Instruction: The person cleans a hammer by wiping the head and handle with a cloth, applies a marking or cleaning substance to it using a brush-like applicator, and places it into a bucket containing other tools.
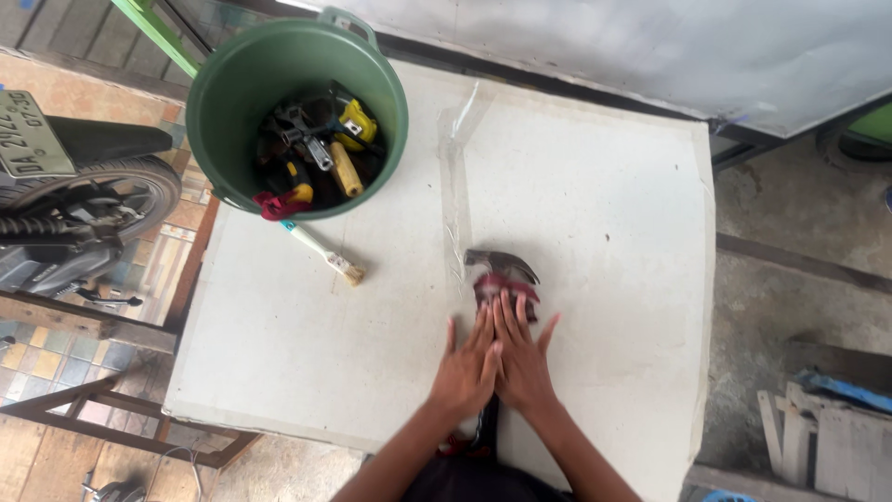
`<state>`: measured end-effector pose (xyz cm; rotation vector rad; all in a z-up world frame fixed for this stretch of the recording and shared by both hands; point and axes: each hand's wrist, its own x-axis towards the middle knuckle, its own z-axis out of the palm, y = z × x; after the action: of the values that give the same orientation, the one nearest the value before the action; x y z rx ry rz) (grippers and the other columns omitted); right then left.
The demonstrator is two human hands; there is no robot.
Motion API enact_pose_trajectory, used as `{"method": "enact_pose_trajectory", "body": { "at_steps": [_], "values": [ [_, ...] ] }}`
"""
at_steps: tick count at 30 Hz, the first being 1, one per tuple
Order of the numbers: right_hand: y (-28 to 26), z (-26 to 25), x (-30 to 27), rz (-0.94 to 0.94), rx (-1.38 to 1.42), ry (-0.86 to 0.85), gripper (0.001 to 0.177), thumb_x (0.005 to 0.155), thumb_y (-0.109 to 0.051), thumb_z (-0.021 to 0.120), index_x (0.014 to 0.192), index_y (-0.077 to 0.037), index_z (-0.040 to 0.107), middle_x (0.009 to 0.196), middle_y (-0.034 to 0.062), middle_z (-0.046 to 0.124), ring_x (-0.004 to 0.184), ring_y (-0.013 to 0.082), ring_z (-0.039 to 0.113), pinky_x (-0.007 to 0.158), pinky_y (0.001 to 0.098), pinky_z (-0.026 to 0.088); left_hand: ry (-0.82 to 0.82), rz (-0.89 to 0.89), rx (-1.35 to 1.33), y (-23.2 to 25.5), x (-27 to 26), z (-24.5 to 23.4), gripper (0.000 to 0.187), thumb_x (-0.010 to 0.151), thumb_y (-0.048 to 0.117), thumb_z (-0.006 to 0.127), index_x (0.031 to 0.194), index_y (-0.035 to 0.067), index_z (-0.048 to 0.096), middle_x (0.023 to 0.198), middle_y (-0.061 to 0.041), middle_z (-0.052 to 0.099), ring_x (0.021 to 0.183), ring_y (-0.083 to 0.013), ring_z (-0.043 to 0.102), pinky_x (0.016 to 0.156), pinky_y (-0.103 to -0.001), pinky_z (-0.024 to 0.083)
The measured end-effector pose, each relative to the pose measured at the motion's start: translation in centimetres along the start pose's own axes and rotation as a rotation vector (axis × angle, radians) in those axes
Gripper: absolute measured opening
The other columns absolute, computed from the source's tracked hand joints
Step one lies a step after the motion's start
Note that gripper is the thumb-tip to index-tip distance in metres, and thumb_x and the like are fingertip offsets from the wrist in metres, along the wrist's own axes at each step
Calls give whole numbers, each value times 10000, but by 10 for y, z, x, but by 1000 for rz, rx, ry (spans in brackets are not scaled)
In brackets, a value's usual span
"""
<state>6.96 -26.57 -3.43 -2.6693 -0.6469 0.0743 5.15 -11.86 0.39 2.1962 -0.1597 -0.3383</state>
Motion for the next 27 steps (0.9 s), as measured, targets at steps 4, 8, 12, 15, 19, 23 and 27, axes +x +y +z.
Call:
{"method": "enact_pose_trajectory", "body": {
  "at_steps": [4,8,12,15,19,23,27],
  "values": [
    [13,-5,57,-26,-136,55,722,985,-411,433,1576,-10,327,1694,141,224,1589,333,67,1056,766,-246,31,-77,182,-2,46,-9,717,1053,453,172,1594,-16,165,1667,-207,209,1562,-304,157,1210,-632,-73],
    [25,-16,65,-44,-150,-2,711,956,-358,474,1567,-21,336,1696,110,229,1584,323,85,1061,785,-218,18,-1,128,-8,52,-10,703,1072,453,178,1596,-14,203,1679,-209,231,1573,-310,170,1243,-600,-22],
    [15,-13,24,-20,-138,-83,692,949,-291,463,1573,-22,333,1702,96,213,1592,301,95,1092,791,-185,-36,54,108,-8,-3,2,694,1077,441,183,1598,-16,221,1683,-206,239,1584,-310,159,1241,-621,-33],
    [1,-10,-15,-28,-68,-107,641,1019,-238,419,1607,-5,312,1738,103,180,1610,314,80,1122,794,-168,-94,25,59,-2,-35,4,708,1064,452,159,1599,-8,217,1698,-184,227,1594,-296,134,1229,-635,-64],
    [10,-2,16,8,-233,-154,681,934,-299,456,1553,-55,312,1691,67,151,1565,314,50,1046,819,-170,-139,-14,103,-1,-20,1,762,1055,501,124,1620,-10,151,1704,-190,132,1572,-291,73,1206,-626,-90],
    [35,-7,76,-29,-242,19,697,997,-310,430,1616,-28,275,1721,49,172,1595,272,38,1083,805,-166,-61,-64,211,-2,42,-2,763,1043,526,96,1607,19,179,1711,-138,148,1597,-265,78,1241,-616,-79],
    [36,-9,79,-32,-231,1,694,997,-304,401,1615,-39,227,1721,55,164,1599,274,27,1093,790,-182,-68,-59,174,-1,45,-4,764,1052,525,119,1611,6,150,1704,-146,144,1584,-272,71,1237,-596,-74]
  ]
}}
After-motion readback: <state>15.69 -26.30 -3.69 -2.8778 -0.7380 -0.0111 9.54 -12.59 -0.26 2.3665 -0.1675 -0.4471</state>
